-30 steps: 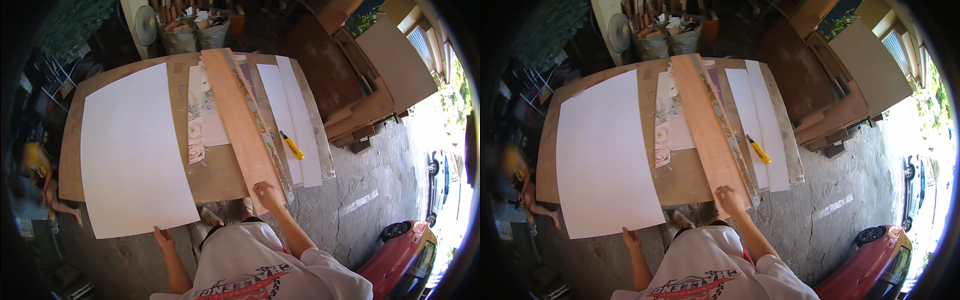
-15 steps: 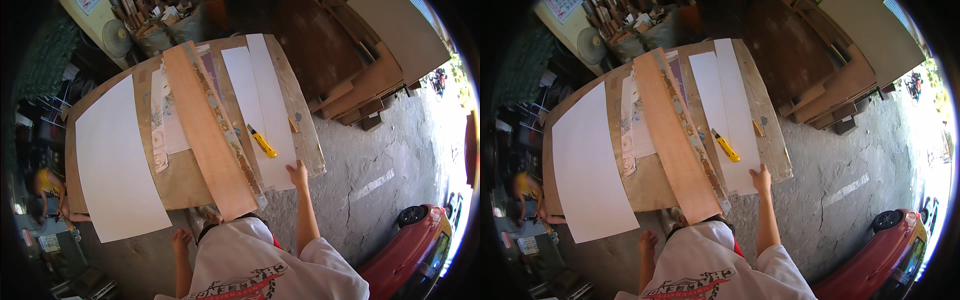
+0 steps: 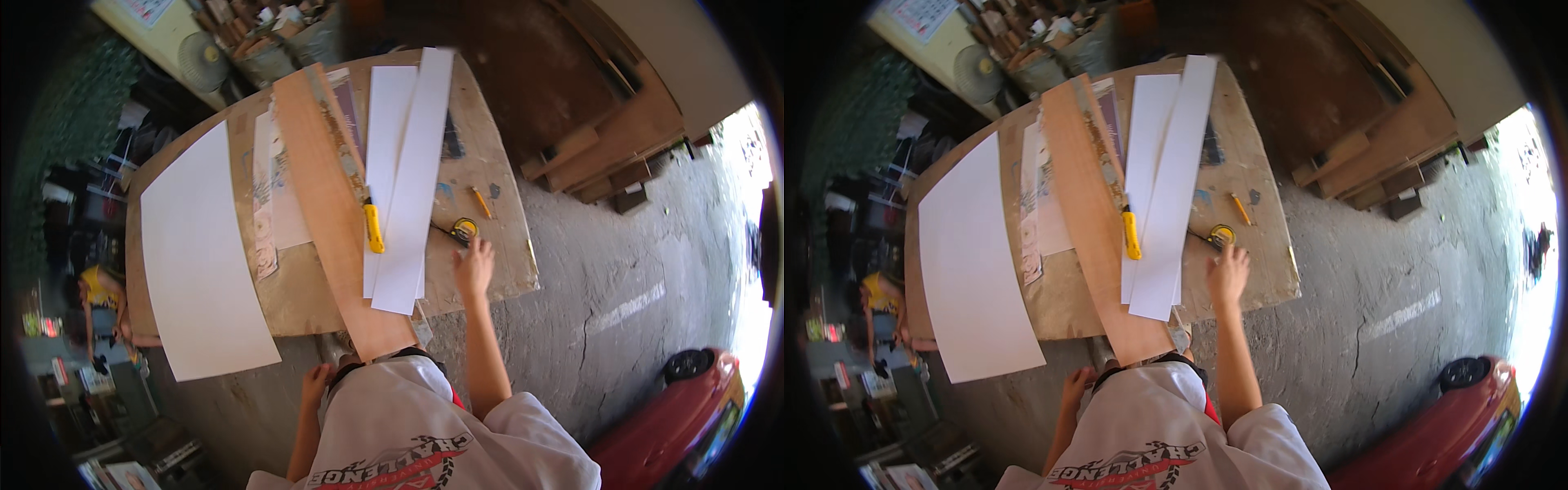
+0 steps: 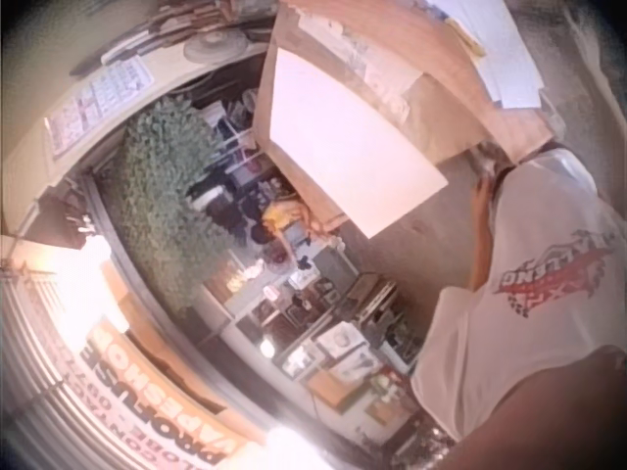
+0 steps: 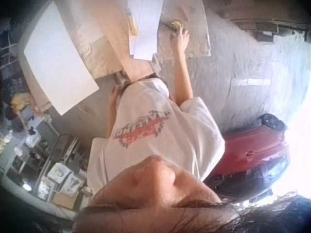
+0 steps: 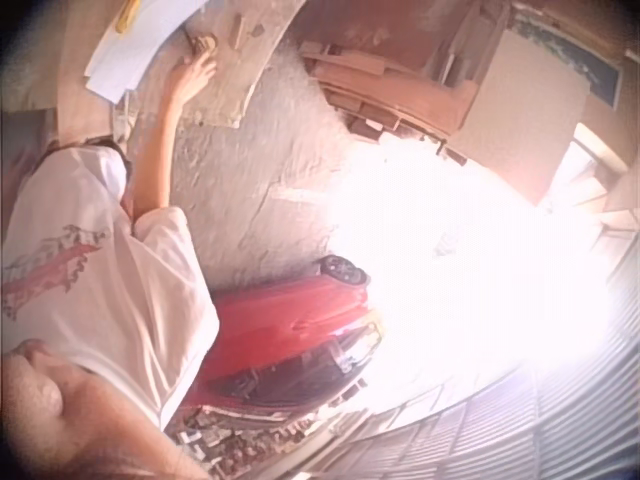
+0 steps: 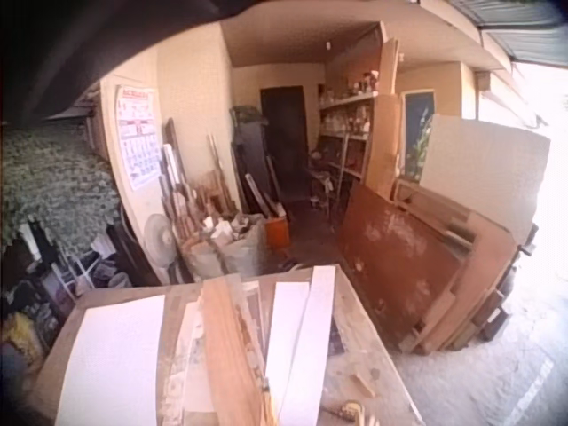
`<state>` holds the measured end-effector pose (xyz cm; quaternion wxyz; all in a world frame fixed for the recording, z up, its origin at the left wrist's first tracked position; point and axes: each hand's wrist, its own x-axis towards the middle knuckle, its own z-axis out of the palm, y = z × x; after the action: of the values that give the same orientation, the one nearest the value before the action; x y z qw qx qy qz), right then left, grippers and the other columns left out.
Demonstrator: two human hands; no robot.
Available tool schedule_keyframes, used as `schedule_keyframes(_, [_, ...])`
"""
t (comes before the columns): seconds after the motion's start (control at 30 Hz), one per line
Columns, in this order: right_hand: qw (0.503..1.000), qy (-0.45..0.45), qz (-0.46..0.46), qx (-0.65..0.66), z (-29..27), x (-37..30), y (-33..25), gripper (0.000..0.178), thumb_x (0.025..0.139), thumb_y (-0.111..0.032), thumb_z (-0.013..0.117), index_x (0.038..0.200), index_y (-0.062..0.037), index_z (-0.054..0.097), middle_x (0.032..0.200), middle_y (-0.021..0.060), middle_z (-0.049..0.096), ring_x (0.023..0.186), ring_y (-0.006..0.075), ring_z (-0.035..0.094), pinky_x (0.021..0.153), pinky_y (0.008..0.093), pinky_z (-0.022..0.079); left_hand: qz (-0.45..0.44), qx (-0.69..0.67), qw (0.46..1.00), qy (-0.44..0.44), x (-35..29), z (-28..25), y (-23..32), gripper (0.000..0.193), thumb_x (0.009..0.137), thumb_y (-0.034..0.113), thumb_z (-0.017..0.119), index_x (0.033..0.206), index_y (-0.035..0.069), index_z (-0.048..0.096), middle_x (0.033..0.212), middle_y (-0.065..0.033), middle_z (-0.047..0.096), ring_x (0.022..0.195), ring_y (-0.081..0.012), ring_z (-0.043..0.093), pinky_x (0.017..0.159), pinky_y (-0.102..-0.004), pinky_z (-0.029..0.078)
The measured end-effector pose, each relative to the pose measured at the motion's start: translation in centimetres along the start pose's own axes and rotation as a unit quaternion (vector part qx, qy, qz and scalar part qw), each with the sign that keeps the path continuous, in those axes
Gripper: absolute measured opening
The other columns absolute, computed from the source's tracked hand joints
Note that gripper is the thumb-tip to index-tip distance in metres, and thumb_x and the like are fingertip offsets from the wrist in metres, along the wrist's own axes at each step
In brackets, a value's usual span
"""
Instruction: The person cuts a large white board into smaller pieces using a utility knife and a wooden straightedge on a workbench. After cutting, the person walks into a shop and measures a framed artwork with a tape measure.
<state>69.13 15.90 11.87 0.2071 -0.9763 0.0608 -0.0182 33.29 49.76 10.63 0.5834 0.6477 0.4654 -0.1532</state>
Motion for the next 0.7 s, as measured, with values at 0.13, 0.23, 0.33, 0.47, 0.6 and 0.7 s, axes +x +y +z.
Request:
schedule_keyframes(0.13, [0.984, -0.115, -0.133, -0.027, 1.1, 4.3, 4.3, 0.101, 0.078, -0.028, 0.085, 0.161, -0.0225, 0.027, 0.16, 0.0197, 0.033, 0.144, 0.0409, 0.038, 0.114, 0.0535, 0.039, -0.004, -0.072, 0.997, -0.01, -0.5, 0.1, -2.2, 0.04, 0.1, 0.036, 0.065, 0.112, -0.002, 0.07, 0.104, -0.0113, 0.074, 0.096, -0.0207, 0.07, 0.088, -0.0345, 0.055])
schedule_keyframes(0.23, [0.955, -0.131, -0.262, 0.053, 3.4, 7.1, 7.5, 0.068, 0.077, -0.026, 0.083, 0.138, -0.0083, 0.059, 0.141, 0.0228, 0.056, 0.135, 0.0387, 0.048, 0.113, 0.049, 0.04, 0.032, 0.003, 0.999, 0.036, -0.7, 0.3, -4.9, 0.041, 0.101, 0.038, 0.062, 0.11, -0.001, 0.072, 0.099, -0.0103, 0.076, 0.092, -0.0172, 0.071, 0.086, -0.0335, 0.055])
schedule_keyframes(0.33, [0.951, -0.249, -0.185, 0.013, 5.1, 9.9, 11.5, 0.07, 0.081, -0.03, 0.076, 0.134, 0.0105, 0.054, 0.119, 0.025, 0.067, 0.109, 0.038, 0.064, 0.095, 0.0467, 0.052, 0.127, 0.068, 0.98, 0.136, -1.0, 0.4, -7.2, 0.044, 0.099, 0.044, 0.064, 0.108, 0.001, 0.073, 0.094, -0.0089, 0.075, 0.083, -0.017, 0.069, 0.08, -0.0335, 0.055])
schedule_keyframes(0.47, [0.729, -0.387, 0.284, 0.487, 3.7, 9.3, 17.8, 0.042, 0.088, -0.024, 0.067, 0.125, -0.0106, 0.054, 0.099, 0.0061, 0.06, 0.073, 0.0183, 0.054, 0.054, 0.0388, 0.049, 0.071, -0.14, 0.977, 0.144, -1.8, 0.5, -9.5, 0.041, 0.1, 0.042, 0.063, 0.106, 0.002, 0.072, 0.092, -0.0081, 0.075, 0.08, -0.016, 0.069, 0.075, -0.0335, 0.056])
schedule_keyframes(0.6, [0.686, -0.268, 0.207, 0.644, 6.4, 6.2, 19.0, 0.022, 0.083, -0.032, 0.068, 0.101, -0.0187, 0.065, 0.086, -0.0021, 0.058, 0.07, 0.0172, 0.053, 0.054, 0.0373, 0.049, 0.077, -0.226, 0.955, 0.176, -2.3, 1.5, -11.4, 0.039, 0.1, 0.041, 0.062, 0.105, 0.003, 0.072, 0.09, -0.0077, 0.075, 0.077, -0.0154, 0.068, 0.071, -0.0331, 0.056])
schedule_keyframes(0.7, [0.709, -0.121, 0.193, 0.667, 7.2, 6.8, 11.2, 0.028, 0.082, -0.047, 0.066, 0.094, -0.0215, 0.068, 0.086, -0.0021, 0.06, 0.072, 0.0182, 0.056, 0.056, 0.0374, 0.048, 0.075, -0.22, 0.958, 0.169, -2.8, 1.0, -12.5, 0.04, 0.101, 0.042, 0.062, 0.107, 0.003, 0.071, 0.091, -0.0069, 0.073, 0.08, -0.0145, 0.066, 0.076, -0.0315, 0.055])
